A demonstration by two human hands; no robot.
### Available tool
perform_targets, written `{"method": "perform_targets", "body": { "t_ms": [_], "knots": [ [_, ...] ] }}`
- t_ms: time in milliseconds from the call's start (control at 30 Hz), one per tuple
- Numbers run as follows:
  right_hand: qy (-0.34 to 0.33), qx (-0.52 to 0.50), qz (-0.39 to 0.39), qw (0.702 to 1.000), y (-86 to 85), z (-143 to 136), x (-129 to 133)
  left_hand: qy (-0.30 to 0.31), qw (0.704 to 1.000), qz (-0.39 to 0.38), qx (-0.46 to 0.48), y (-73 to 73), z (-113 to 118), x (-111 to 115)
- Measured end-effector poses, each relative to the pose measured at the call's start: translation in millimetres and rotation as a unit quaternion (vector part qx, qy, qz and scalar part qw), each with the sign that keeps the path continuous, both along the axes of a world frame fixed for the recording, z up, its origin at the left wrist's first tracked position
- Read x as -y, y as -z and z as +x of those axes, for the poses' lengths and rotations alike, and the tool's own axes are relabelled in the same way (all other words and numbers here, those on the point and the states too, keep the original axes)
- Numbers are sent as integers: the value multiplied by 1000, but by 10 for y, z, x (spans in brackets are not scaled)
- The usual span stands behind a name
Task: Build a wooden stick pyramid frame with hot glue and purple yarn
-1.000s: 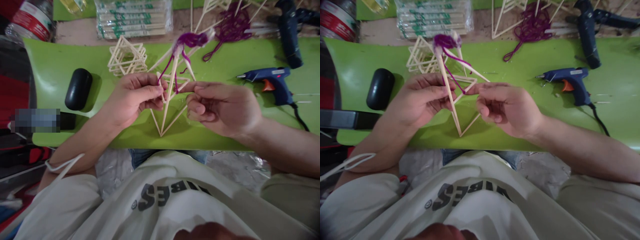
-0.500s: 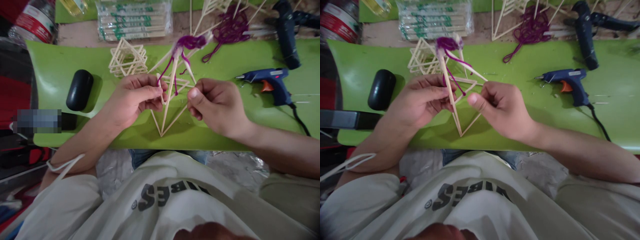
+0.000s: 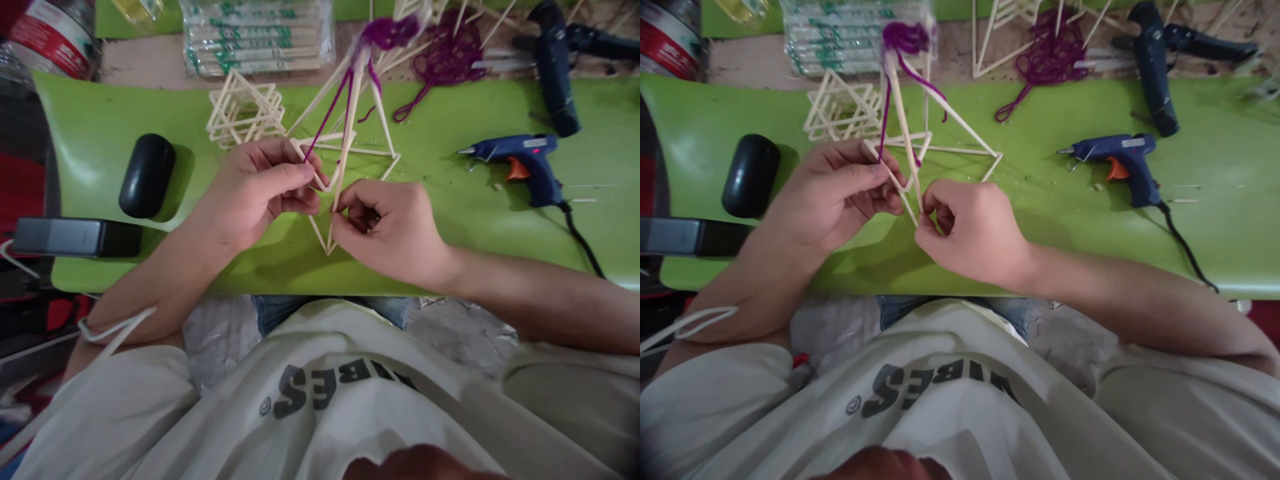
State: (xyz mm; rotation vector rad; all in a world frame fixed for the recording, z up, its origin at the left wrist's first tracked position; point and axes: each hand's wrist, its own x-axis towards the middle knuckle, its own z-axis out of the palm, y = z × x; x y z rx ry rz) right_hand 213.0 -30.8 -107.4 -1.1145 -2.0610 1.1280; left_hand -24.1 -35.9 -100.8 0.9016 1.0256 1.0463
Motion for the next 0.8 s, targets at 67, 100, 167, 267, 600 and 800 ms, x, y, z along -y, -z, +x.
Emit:
{"method": "perform_targets", "body": {
  "t_ms": [67,100,167,267,600,800],
  "knots": [
    [-5,2,-6,1000,-5,52,-34,-4,1000,-8,-16,11,-1,1],
    [-8,5,-7,1000,-9,81,-55,-5,1000,-12,-24,13,-2,3],
    [-13,6,-11,1000,-20,140,-104,-3,1000,-16,-24,12,0,9],
    [-22,17,-20,999,-50,226,-187,8,1000,-20,-4,11,10,22],
    [-43,98,137,985,-215,340,-343,18,999,-40,25,-7,88,126],
    [-93,133,133,978,-193,326,-498,16,998,-51,26,-36,130,154]
  ]
}}
